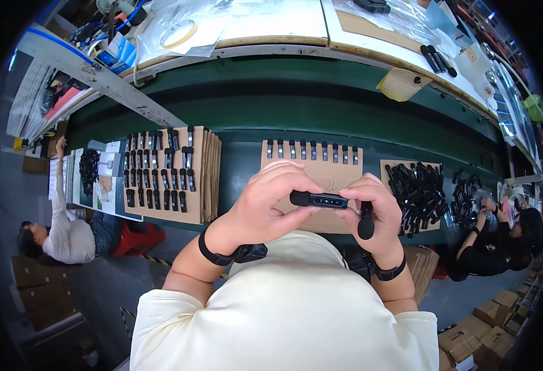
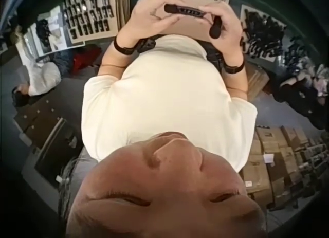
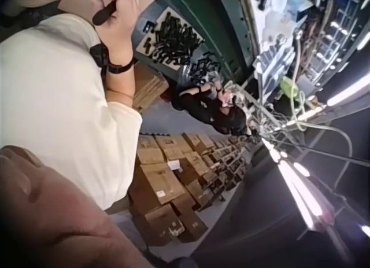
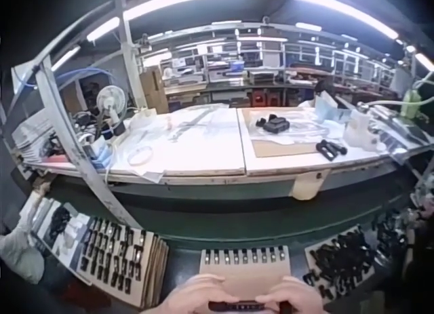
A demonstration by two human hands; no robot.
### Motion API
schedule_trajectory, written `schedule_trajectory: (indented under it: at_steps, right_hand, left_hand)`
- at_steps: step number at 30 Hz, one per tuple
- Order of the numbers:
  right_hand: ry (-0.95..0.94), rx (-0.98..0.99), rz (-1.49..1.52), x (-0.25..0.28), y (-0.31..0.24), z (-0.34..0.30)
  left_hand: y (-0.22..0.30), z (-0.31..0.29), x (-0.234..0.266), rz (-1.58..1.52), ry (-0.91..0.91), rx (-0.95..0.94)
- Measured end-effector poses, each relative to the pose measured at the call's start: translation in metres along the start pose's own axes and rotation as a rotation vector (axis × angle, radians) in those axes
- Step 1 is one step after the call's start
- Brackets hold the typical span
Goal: Manually assembling small electronic components by placing them into organized trays on a production line.
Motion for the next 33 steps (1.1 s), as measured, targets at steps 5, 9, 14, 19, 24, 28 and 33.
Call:
schedule_trajectory:
  at_steps: [5,9,14,19,24,28,33]
  right_hand:
    - [0.013,-0.003,0.021,-0.001,0.004,-0.002]
    - [0.031,-0.027,0.061,-0.003,0.004,-0.001]
    - [0.018,-0.133,0.075,-0.003,0.009,-0.005]
    - [0.015,0.031,-0.081,-0.002,0.014,-0.003]
    - [-0.081,0.115,-0.29,-0.009,0.022,-0.002]
    - [-0.109,-0.053,-0.387,-0.017,0.036,-0.01]
    - [-0.117,-0.33,-0.334,-0.014,0.053,-0.035]
  left_hand:
    - [-0.002,0.001,-0.002,-0.007,0.013,-0.031]
    - [-0.004,0.001,-0.005,0.028,0.037,-0.046]
    - [-0.006,0.003,-0.006,0.115,0.019,-0.072]
    - [-0.008,-0.004,-0.006,-0.066,0.03,0.237]
    - [-0.039,-0.028,-0.004,-0.341,0.041,0.49]
    - [-0.082,-0.053,-0.004,-0.513,0.228,0.624]
    - [-0.159,-0.109,-0.005,-0.008,0.131,0.826]
Point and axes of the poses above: each hand's wrist, its own z-axis towards the middle knuckle, its own x-axis out of the back of the hand, y = z × x, the point moved 1 cm from there along z, towards the middle knuckle, and after that the axes turned 1 degree about -x, right-handed, at the moved point
